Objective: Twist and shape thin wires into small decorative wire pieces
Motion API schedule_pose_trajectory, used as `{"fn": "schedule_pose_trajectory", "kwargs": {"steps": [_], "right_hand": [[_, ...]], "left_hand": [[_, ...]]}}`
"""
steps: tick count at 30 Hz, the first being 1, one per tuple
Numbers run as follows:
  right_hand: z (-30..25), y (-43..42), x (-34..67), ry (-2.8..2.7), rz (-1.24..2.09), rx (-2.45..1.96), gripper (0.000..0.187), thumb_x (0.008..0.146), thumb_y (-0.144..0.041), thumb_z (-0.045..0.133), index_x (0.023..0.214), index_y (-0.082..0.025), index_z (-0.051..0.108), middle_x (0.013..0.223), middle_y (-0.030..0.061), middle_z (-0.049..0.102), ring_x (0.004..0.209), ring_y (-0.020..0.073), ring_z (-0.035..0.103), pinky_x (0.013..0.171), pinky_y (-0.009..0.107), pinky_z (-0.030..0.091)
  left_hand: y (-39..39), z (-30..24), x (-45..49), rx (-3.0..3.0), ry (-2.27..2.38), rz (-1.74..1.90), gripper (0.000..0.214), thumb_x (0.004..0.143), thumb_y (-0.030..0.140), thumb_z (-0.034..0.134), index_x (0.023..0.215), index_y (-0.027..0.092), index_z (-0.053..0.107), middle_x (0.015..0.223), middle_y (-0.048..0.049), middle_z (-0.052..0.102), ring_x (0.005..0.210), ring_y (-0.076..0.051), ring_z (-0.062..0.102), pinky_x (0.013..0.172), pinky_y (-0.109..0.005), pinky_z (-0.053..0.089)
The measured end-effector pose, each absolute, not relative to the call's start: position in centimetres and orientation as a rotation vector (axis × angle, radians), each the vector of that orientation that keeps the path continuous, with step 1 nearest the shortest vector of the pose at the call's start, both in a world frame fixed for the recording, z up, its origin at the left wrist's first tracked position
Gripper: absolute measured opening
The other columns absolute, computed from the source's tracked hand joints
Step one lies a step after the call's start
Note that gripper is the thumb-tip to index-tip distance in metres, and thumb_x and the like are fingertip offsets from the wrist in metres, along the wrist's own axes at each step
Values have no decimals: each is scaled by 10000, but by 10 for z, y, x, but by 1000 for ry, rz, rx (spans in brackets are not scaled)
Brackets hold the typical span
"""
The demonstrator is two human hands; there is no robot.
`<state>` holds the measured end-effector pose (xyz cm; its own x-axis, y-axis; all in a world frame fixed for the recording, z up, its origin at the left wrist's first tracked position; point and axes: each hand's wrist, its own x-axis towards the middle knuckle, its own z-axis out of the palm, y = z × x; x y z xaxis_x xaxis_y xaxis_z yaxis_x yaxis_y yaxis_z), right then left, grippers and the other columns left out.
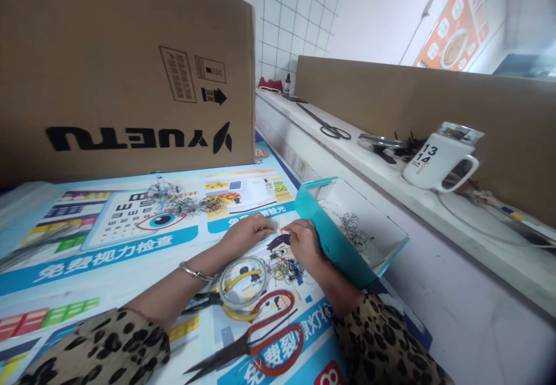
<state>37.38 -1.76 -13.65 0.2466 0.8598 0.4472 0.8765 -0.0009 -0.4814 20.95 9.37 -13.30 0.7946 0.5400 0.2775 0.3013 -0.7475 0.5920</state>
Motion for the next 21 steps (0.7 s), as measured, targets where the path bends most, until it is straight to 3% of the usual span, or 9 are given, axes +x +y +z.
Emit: {"fn": "schedule_pose_trajectory", "kwargs": {"steps": [21], "right_hand": [[-137, -15, 372, -1614, -20, -1883, 293, 699, 9, 508, 796, -188, 701, 851, 45, 646, 865, 176, 518, 804, 271, 382]], "left_hand": [[91, -136, 225, 2606, 577, 552, 171, 844, 267, 476, 862, 238, 644, 854, -14, 581, 818, -167, 547, 719, -261, 398]]}}
